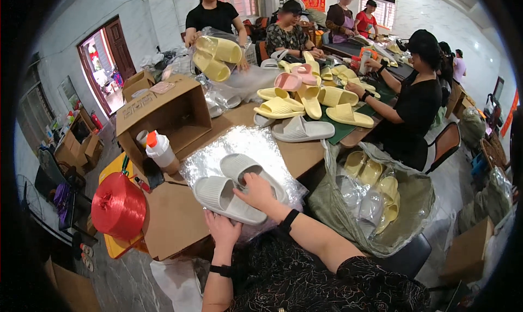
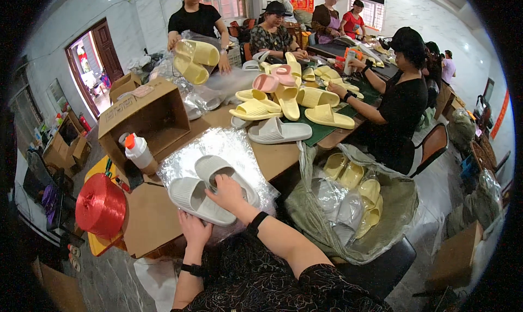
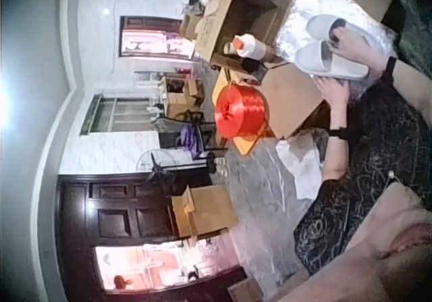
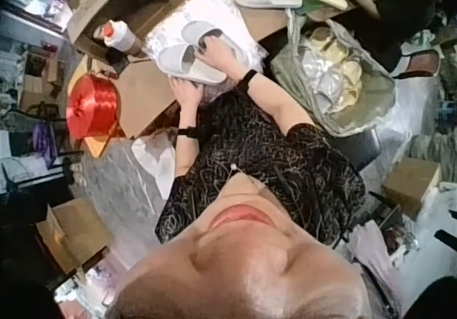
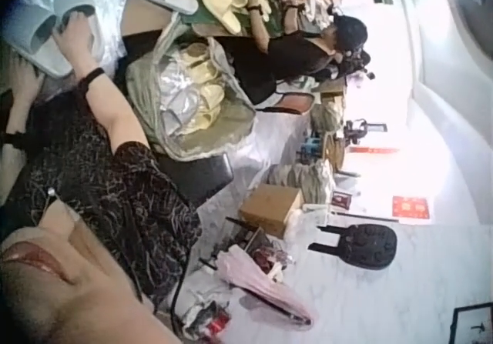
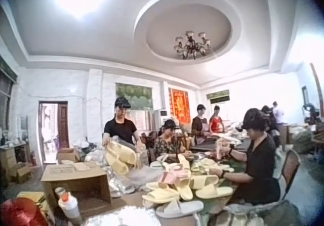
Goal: The recorder is packing white foam slippers into individual plastic bags and placing them in a box.
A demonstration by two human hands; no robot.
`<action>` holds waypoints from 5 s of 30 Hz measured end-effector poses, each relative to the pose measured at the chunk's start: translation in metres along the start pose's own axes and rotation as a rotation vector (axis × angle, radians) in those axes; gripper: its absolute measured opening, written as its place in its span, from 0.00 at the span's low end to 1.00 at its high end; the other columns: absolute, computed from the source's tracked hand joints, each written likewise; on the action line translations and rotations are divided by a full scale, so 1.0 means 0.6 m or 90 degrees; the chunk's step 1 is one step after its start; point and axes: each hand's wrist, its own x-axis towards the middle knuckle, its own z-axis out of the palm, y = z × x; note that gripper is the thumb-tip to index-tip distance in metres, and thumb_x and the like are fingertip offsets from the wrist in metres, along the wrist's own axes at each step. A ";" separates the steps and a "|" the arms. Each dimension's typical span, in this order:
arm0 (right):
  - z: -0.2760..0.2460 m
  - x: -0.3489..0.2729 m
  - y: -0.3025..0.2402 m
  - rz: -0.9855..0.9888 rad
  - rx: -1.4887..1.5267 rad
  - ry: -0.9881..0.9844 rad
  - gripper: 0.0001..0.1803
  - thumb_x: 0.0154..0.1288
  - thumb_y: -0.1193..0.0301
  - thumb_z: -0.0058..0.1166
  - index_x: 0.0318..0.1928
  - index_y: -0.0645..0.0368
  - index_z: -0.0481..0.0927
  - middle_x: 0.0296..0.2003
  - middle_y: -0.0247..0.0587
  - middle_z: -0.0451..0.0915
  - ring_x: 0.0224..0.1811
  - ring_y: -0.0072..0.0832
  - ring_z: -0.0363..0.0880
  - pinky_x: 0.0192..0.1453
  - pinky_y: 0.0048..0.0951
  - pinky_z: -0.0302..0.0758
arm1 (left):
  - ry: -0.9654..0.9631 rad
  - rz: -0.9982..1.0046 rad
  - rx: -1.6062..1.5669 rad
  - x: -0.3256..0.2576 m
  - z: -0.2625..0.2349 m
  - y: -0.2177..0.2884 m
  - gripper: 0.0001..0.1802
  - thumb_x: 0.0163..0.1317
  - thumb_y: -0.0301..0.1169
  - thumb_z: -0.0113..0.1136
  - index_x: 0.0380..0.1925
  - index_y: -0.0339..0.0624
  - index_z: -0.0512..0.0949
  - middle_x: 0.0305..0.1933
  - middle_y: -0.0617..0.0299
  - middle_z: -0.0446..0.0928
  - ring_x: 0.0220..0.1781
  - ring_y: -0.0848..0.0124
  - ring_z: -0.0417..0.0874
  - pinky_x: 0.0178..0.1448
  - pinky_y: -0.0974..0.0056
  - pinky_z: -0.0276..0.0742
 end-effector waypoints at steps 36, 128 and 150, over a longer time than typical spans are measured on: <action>0.007 -0.002 0.009 0.019 0.010 -0.008 0.27 0.60 0.50 0.62 0.42 0.62 0.73 0.37 0.51 0.77 0.40 0.48 0.81 0.43 0.45 0.79 | -0.047 0.004 0.024 -0.001 0.002 -0.004 0.44 0.49 0.47 0.69 0.63 0.30 0.70 0.69 0.32 0.64 0.74 0.37 0.58 0.80 0.41 0.47; -0.218 -0.206 0.097 0.228 0.318 0.187 0.16 0.70 0.67 0.58 0.46 0.72 0.80 0.32 0.51 0.84 0.34 0.27 0.79 0.40 0.34 0.75 | -0.266 0.223 -0.002 0.052 -0.011 0.033 0.50 0.51 0.66 0.67 0.73 0.67 0.63 0.79 0.39 0.50 0.80 0.37 0.47 0.79 0.36 0.42; -0.262 -0.206 0.070 0.224 0.341 0.181 0.11 0.66 0.74 0.57 0.45 0.68 0.82 0.33 0.53 0.85 0.34 0.38 0.85 0.40 0.33 0.77 | -0.234 0.077 -0.258 0.091 -0.048 0.060 0.15 0.69 0.41 0.56 0.46 0.46 0.86 0.62 0.44 0.77 0.70 0.43 0.70 0.69 0.49 0.67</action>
